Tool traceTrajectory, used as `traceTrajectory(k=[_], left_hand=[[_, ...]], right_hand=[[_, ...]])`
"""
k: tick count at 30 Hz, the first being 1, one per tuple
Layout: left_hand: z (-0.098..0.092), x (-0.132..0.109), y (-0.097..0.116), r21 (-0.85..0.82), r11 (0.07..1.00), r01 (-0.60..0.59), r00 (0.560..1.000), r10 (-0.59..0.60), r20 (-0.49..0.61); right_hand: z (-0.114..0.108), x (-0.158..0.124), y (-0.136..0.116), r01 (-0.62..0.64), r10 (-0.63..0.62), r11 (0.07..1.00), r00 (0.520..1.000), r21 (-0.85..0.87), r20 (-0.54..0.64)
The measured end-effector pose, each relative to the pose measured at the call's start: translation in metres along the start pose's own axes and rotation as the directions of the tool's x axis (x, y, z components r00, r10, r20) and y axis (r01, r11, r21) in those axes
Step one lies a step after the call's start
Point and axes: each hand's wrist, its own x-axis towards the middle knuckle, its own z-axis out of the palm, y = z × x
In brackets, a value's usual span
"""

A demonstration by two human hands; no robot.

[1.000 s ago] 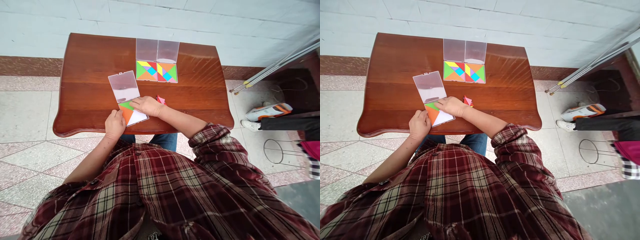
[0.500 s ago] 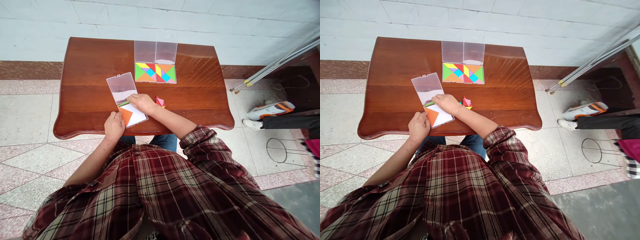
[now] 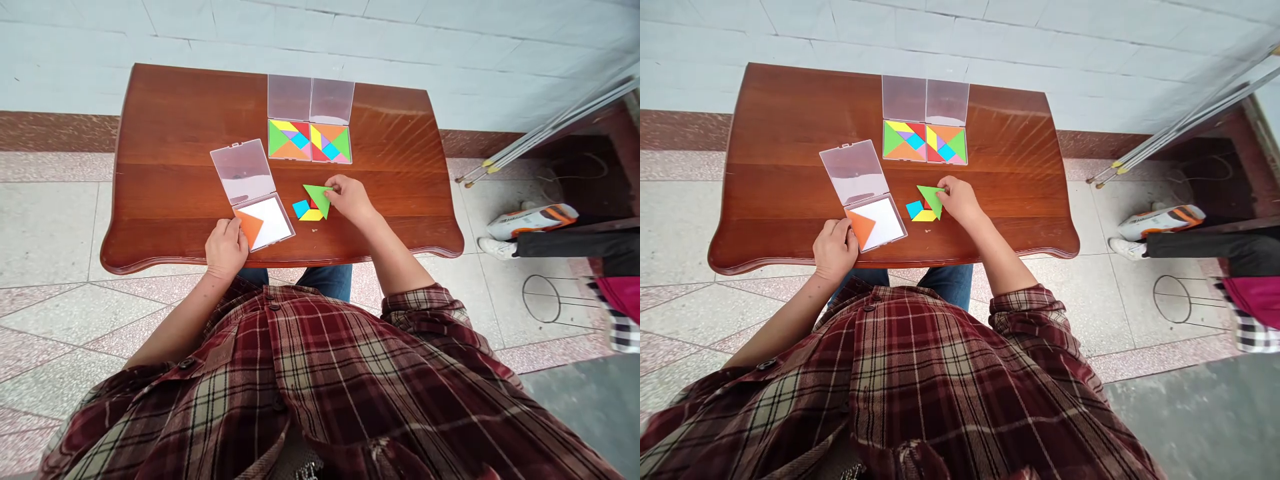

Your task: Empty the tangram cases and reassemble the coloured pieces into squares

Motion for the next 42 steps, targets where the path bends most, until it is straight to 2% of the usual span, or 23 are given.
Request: traceTrajectory(k=[3, 5, 6, 8, 10, 12, 15, 20, 24, 27, 30, 33, 38, 42], left_hand=[[0.0, 0.001, 0.0, -0.015, 1.0, 0.013, 1.0, -0.013, 0.004], [0.001, 0.001, -0.001, -0.027, 1.0, 0.014, 1.0, -0.014, 0.009], [0.001, 0.001, -0.001, -0.032, 0.999, 0.013, 1.0, -0.012, 0.014], [0.001, 0.001, -0.001, -0.038, 0.999, 0.01, 1.0, -0.009, 0.023], [0.0, 0.001, -0.001, -0.035, 0.999, -0.002, 1.0, 0.002, 0.027], [-0.001, 0.001, 0.0, -0.027, 0.999, -0.017, 0.999, 0.017, 0.028], [-0.003, 0.002, 0.002, -0.011, 1.0, -0.025, 0.999, 0.025, 0.041], [-0.003, 0.003, 0.004, 0.041, 0.999, -0.016, 0.998, 0.013, 0.057], [-0.004, 0.004, 0.004, 0.025, 1.0, 0.002, 0.998, -0.003, 0.068], [-0.004, 0.004, 0.003, -0.006, 1.0, 0.015, 0.998, -0.015, 0.06], [-0.002, 0.003, 0.001, -0.034, 0.999, 0.014, 1.0, -0.013, 0.026], [0.0, 0.003, -0.001, -0.055, 0.998, 0.004, 1.0, -0.005, -0.018], [0.004, 0.002, -0.004, -0.049, 0.999, -0.005, 1.0, 0.003, -0.029], [0.005, 0.002, -0.006, -0.068, 0.998, -0.015, 0.999, 0.011, -0.05]], right_hand=[[0.005, -0.007, -0.015, 0.014, -0.021, 0.994, 0.998, -0.106, -0.067], [0.015, -0.014, -0.037, 0.097, -0.105, 0.988, 0.992, -0.118, -0.066], [0.022, -0.019, -0.05, 0.156, -0.159, 0.983, 0.987, -0.1, -0.02], [0.04, -0.028, -0.079, 0.261, -0.251, 0.964, 0.955, -0.049, 0.157], [0.057, -0.037, -0.105, 0.273, -0.249, 0.961, 0.93, -0.054, 0.272], [0.07, -0.045, -0.125, 0.24, -0.199, 0.965, 0.931, -0.104, 0.306], [0.077, -0.05, -0.138, 0.219, -0.162, 0.967, 0.925, -0.134, 0.344], [0.08, -0.042, -0.133, 0.155, -0.14, 0.988, 0.924, -0.014, 0.355], [0.087, -0.034, -0.125, 0.097, -0.154, 0.981, 0.92, 0.17, 0.359], [0.088, -0.03, -0.116, 0.064, -0.175, 0.937, 0.936, 0.343, 0.304], [0.08, -0.026, -0.101, 0.043, -0.166, 0.842, 0.969, 0.538, 0.181], [0.065, -0.023, -0.08, -0.044, -0.055, 0.689, 0.992, 0.724, 0.113], [0.045, -0.035, -0.057, -0.23, 0.121, 0.468, 0.973, 0.853, 0.196], [0.052, -0.052, -0.06, -0.36, 0.17, 0.359, 0.932, 0.861, 0.319]])
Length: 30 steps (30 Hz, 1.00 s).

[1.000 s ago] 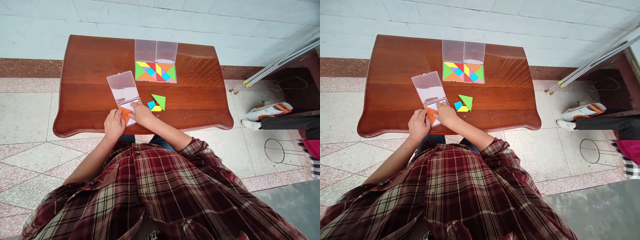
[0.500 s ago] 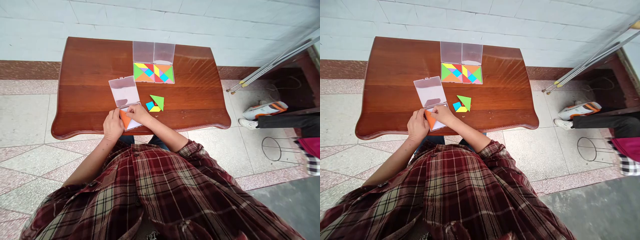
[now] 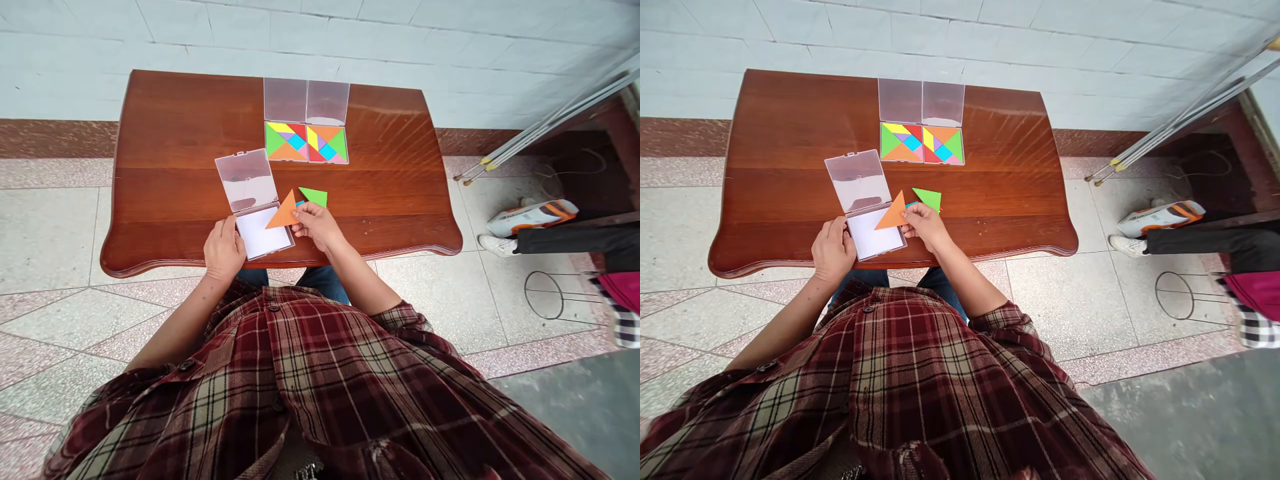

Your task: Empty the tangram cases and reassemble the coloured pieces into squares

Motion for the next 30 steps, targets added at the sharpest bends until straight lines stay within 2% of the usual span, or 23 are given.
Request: traceTrajectory(k=[4, 9, 13, 17, 20, 23, 25, 30], left_hand=[[-0.002, -0.001, -0.001, -0.01, 1.0, -0.018, 1.0, 0.018, -0.014], [-0.001, -0.003, -0.007, -0.101, 0.991, -0.083, 0.996, 0.079, -0.044], [0.004, -0.006, -0.014, -0.107, 0.975, -0.196, 0.974, 0.18, -0.138], [0.005, -0.007, -0.017, -0.074, 0.947, -0.313, 0.94, 0.297, -0.168], [0.002, -0.006, -0.017, -0.015, 0.901, -0.433, 0.894, 0.428, -0.133], [-0.001, -0.004, -0.015, 0.007, 0.854, -0.521, 0.852, 0.52, -0.058], [-0.002, -0.003, -0.014, -0.012, 0.847, -0.531, 0.847, 0.531, -0.011], [-0.005, -0.001, -0.01, -0.042, 0.872, -0.488, 0.868, 0.489, 0.08]], right_hand=[[0.012, -0.007, 0.014, -0.05, 0.049, 0.998, 0.999, 0.033, 0.017], [0.021, -0.009, 0.024, 0.013, -0.014, 1.0, 0.999, -0.011, -0.039], [0.027, -0.01, 0.029, 0.127, -0.137, 0.971, 0.99, -0.204, -0.033], [0.028, -0.011, 0.034, 0.27, -0.295, 0.85, 0.955, -0.452, 0.015], [0.028, -0.011, 0.037, 0.313, -0.341, 0.763, 0.938, -0.565, 0.059], [0.028, -0.012, 0.04, 0.329, -0.345, 0.73, 0.934, -0.599, 0.093], [0.029, -0.013, 0.041, 0.345, -0.351, 0.724, 0.93, -0.597, 0.112], [0.031, -0.016, 0.041, 0.341, -0.341, 0.753, 0.934, -0.563, 0.109]])
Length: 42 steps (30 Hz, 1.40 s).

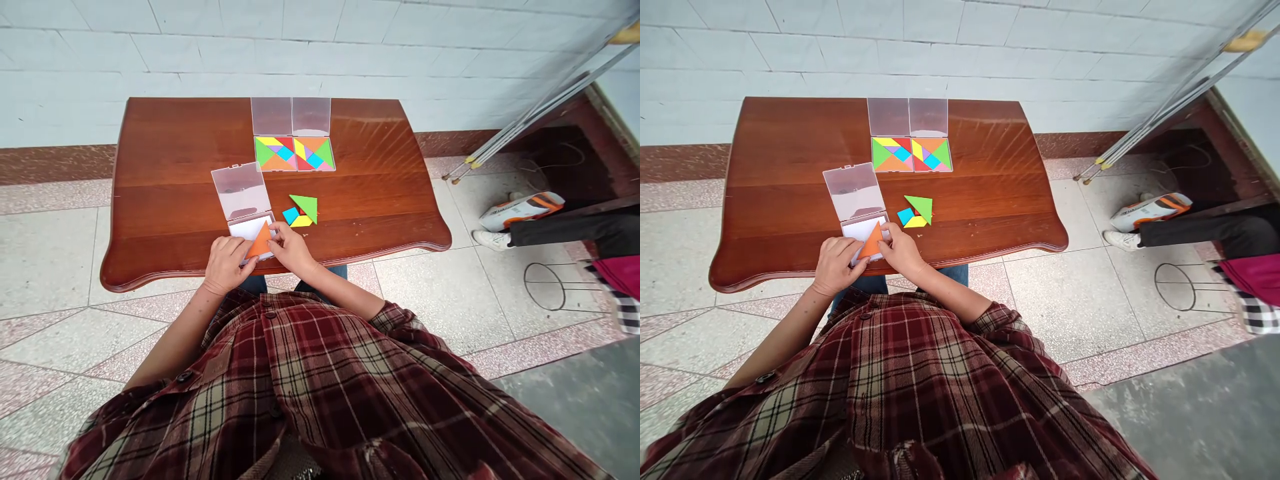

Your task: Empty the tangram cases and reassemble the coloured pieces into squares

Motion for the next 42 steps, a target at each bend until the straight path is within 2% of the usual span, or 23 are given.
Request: traceTrajectory(k=[14, 17, 21, 26, 29, 37, 40, 42], left_hand=[[0.0, -0.001, -0.001, -0.05, 0.998, 0.025, 1.0, -0.025, -0.01], [0.0, 0.0, -0.001, -0.058, 0.997, 0.05, 0.999, -0.051, -0.012], [0.0, 0.0, -0.002, -0.077, 0.994, 0.071, 0.997, -0.072, -0.006], [0.001, -0.003, -0.006, -0.16, 0.984, 0.08, 0.997, -0.078, 0.019], [0.001, -0.003, -0.008, -0.275, 0.951, 0.139, 0.988, -0.152, -0.025], [-0.004, 0.003, -0.006, -0.623, 0.742, 0.248, 0.952, -0.304, 0.016], [-0.008, 0.004, -0.007, -0.671, 0.68, 0.297, 0.932, -0.36, 0.048], [-0.009, 0.004, -0.009, -0.695, 0.641, 0.325, 0.915, -0.399, 0.06]], right_hand=[[0.001, -0.001, -0.005, 0.025, -0.025, 0.984, 1.0, 0.179, -0.002], [0.004, -0.001, -0.004, -0.018, 0.007, 0.962, 0.999, 0.271, 0.043], [0.01, 0.0, 0.0, -0.021, -0.012, 0.943, 0.995, 0.333, 0.098], [0.009, 0.002, 0.0, -0.018, -0.01, 0.956, 0.996, 0.292, 0.091], [0.006, 0.001, -0.003, -0.001, -0.018, 0.972, 0.997, 0.234, 0.081], [0.007, 0.0, -0.007, 0.109, -0.114, 0.992, 0.989, 0.057, 0.091], [-0.006, 0.005, -0.006, 0.163, -0.159, 0.985, 0.984, -0.048, 0.082], [-0.025, 0.013, -0.002, 0.16, -0.165, 0.973, 0.986, -0.164, -0.014]])
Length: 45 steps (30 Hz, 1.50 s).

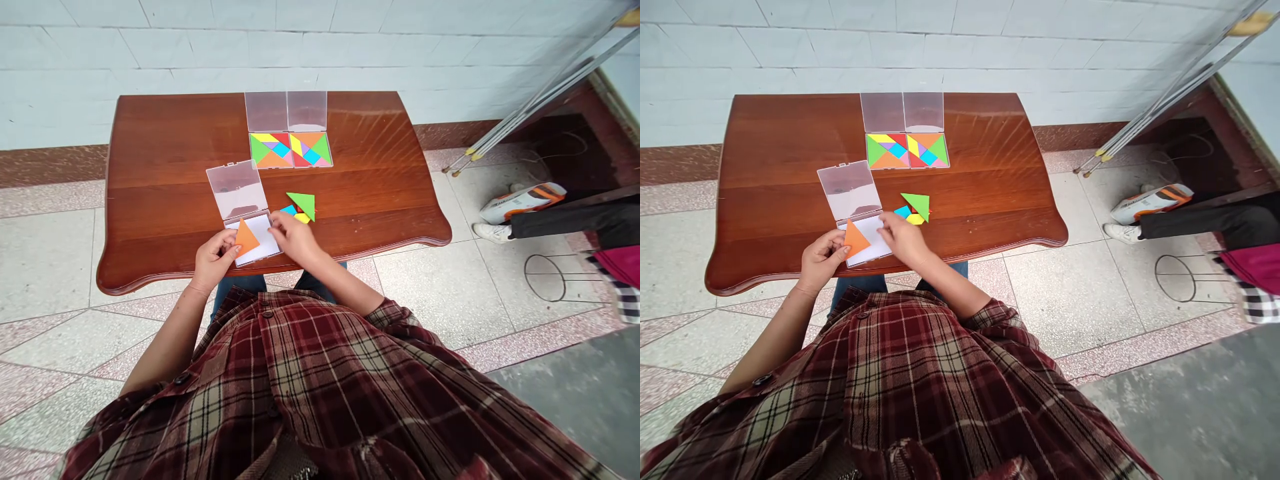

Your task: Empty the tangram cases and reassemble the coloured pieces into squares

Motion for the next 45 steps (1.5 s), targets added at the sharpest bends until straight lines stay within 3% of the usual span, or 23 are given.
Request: traceTrajectory(k=[3, 7, 15, 21, 26, 30, 33, 36, 41, 45], left_hand=[[-0.001, 0.002, -0.004, -0.052, 0.998, 0.021, 0.998, -0.024, -0.053], [0.001, 0.003, -0.006, -0.065, 0.998, 0.023, 0.995, -0.029, -0.091], [0.0, 0.003, -0.001, -0.073, 0.997, 0.002, 0.997, -0.007, -0.07], [-0.001, 0.006, -0.004, -0.199, 0.979, 0.033, 0.993, -0.055, -0.105], [-0.001, 0.006, -0.009, -0.285, 0.958, 0.027, 0.99, -0.064, -0.123], [0.0, 0.006, -0.01, -0.332, 0.943, 0.024, 0.986, -0.077, -0.146], [0.0, 0.008, -0.011, -0.391, 0.92, -0.006, 0.977, -0.078, -0.197], [-0.001, 0.011, -0.013, -0.492, 0.869, -0.057, 0.954, -0.098, -0.283], [0.0, 0.013, -0.016, -0.593, 0.8, -0.092, 0.933, -0.14, -0.333], [0.001, 0.013, -0.015, -0.607, 0.788, -0.103, 0.929, -0.143, -0.343]], right_hand=[[-0.033, 0.013, 0.017, -0.115, 0.078, 0.966, 0.983, -0.23, -0.165], [-0.062, 0.031, 0.036, -0.248, 0.181, 0.853, 0.966, -0.459, -0.186], [-0.062, 0.051, 0.037, -0.246, 0.255, 0.784, 0.965, -0.57, -0.065], [-0.067, 0.049, 0.036, -0.237, 0.22, 0.836, 0.971, -0.495, -0.093], [-0.053, 0.048, 0.028, -0.126, 0.111, 0.955, 0.991, -0.267, -0.068], [-0.041, 0.043, 0.002, -0.03, 0.012, 0.965, 0.997, -0.262, -0.072], [-0.028, 0.038, -0.014, 0.134, -0.155, 0.928, 0.987, -0.346, -0.033], [-0.005, 0.035, -0.02, 0.305, -0.277, 0.847, 0.952, -0.436, 0.129], [0.03, 0.04, -0.012, 0.392, -0.308, 0.704, 0.92, -0.592, 0.243], [0.034, 0.043, -0.004, 0.378, -0.256, 0.67, 0.926, -0.639, 0.279]])
